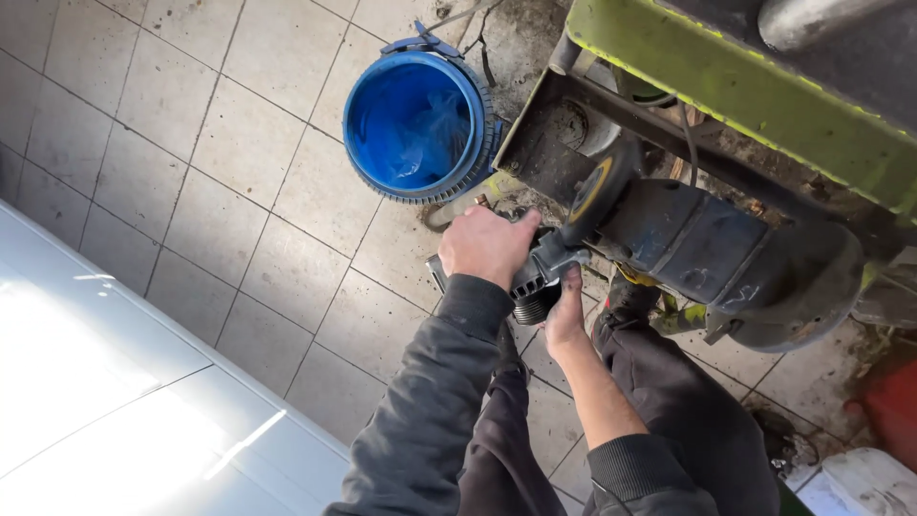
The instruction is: Cleaning an automotive alternator using a wire wheel on a bench grinder.
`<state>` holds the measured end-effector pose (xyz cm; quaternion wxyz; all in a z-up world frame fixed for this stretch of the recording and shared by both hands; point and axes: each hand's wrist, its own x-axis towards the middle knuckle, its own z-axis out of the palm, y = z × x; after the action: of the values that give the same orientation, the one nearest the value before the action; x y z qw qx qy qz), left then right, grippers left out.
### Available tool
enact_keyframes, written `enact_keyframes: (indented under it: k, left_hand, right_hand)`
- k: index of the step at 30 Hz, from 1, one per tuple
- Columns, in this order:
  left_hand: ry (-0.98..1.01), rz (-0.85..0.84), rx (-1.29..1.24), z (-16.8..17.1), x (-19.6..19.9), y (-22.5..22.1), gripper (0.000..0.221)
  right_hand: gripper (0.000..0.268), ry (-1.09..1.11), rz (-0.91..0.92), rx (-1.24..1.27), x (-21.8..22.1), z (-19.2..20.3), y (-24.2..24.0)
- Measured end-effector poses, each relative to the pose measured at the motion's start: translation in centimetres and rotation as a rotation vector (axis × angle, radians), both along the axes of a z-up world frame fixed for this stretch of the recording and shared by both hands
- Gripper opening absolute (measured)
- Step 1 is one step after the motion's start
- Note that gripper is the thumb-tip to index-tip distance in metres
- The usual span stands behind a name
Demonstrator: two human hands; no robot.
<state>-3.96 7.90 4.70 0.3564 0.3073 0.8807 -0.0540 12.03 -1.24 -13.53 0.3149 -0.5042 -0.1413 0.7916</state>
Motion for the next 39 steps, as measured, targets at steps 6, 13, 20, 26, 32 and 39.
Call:
enact_keyframes:
  k: [6,13,20,26,32,39]
  left_hand:
    - [0.003,0.026,-0.019,0.8,0.0,0.6,0.09]
    - [0.023,0.018,0.001,1.8,-0.2,0.6,0.093]
    - [0.006,0.057,-0.01,2.0,0.3,0.1,0.091]
    - [-0.022,0.061,-0.02,0.4,0.6,-0.1,0.088]
    - [-0.027,-0.002,-0.065,-1.0,0.6,0.5,0.08]
    - [0.054,-0.054,-0.104,-2.6,1.1,1.7,0.073]
  right_hand:
    - [0.093,-0.06,0.183,0.102,1.9,-3.4,-1.6]
    - [0.094,-0.054,0.256,0.123,0.0,3.6,0.5]
    - [0.085,-0.082,0.384,0.169,-0.1,6.4,1.7]
    - [0.078,-0.188,0.43,0.103,0.7,7.1,2.2]
    - [0.058,-0.213,0.466,0.067,0.8,7.0,2.3]
    - [0.032,-0.214,0.428,-0.085,0.6,7.0,2.4]
